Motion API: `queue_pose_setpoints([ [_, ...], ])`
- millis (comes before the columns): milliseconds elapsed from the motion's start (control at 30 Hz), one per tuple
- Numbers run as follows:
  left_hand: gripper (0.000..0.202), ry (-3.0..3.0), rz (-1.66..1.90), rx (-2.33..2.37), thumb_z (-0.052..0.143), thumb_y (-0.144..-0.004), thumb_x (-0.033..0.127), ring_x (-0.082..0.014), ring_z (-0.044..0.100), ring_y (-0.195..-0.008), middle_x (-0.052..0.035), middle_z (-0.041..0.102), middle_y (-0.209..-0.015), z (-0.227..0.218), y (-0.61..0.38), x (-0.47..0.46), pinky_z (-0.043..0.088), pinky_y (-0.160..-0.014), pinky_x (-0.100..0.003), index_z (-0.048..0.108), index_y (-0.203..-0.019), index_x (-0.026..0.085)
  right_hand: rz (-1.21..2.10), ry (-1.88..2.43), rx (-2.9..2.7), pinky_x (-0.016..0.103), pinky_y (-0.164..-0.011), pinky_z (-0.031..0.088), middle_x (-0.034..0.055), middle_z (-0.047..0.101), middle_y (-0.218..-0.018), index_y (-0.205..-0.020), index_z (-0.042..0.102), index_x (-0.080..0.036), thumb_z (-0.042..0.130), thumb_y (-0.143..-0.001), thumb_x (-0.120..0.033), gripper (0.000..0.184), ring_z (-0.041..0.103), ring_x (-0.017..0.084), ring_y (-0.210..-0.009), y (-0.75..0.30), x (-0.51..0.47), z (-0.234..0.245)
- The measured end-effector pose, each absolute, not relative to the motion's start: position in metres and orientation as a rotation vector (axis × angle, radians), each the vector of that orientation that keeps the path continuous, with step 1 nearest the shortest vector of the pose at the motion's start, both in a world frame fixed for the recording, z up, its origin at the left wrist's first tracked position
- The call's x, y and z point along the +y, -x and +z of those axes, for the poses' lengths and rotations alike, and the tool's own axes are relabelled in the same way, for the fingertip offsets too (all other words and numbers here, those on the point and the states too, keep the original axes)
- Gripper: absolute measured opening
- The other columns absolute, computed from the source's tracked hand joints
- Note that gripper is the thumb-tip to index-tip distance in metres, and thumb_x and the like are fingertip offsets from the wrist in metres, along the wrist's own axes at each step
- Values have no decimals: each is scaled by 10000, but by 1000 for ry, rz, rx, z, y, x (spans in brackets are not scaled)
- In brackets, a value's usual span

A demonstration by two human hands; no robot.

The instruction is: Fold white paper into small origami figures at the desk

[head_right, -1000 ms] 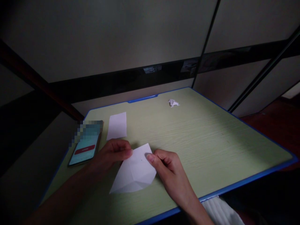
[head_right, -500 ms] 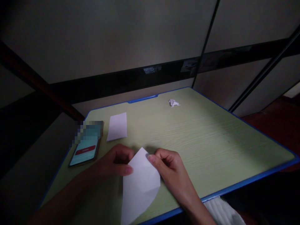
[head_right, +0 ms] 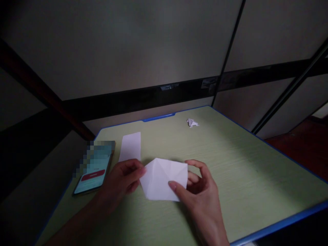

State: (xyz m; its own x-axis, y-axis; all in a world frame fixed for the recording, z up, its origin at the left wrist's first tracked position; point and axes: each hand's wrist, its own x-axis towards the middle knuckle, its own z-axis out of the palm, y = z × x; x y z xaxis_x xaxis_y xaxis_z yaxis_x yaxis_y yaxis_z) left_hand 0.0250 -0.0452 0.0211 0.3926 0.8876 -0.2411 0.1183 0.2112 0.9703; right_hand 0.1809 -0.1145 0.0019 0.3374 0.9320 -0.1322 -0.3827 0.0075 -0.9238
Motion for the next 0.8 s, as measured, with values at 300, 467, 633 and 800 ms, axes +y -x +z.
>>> queue_pose_setpoints([
  [300,143,-1211,418,870,559,-601,254,-65,475,-349,22,518,-459,9,-46,-69,316,-339,-166,501,-572,127,1089,1101,-651,197,-382,443,-46,606,-526,-968,467,-232,700,-636,-237,406,544,110,-403,-180,-118,-2],
  [467,159,-1169,530,876,561,-607,267,-81,507,-401,8,539,-473,9,-47,-72,367,-406,-184,538,-613,110,1191,1086,-842,236,-445,473,1,647,-611,-898,485,-192,637,-702,-244,253,578,133,-490,-175,-117,-4],
  [633,194,-1257,740,1021,543,-659,278,-65,461,-419,23,501,-480,10,-46,-68,353,-405,-171,516,-559,114,1214,1089,-892,213,-488,472,5,653,-666,-858,516,-184,632,-701,-221,199,581,113,-531,-173,-116,-2],
  [800,156,-1352,813,1085,542,-681,247,-84,461,-449,20,503,-499,4,-46,-68,353,-412,-180,504,-587,128,1255,1121,-875,201,-461,439,-3,630,-615,-802,550,-172,641,-684,-262,174,566,116,-521,-172,-115,0],
])
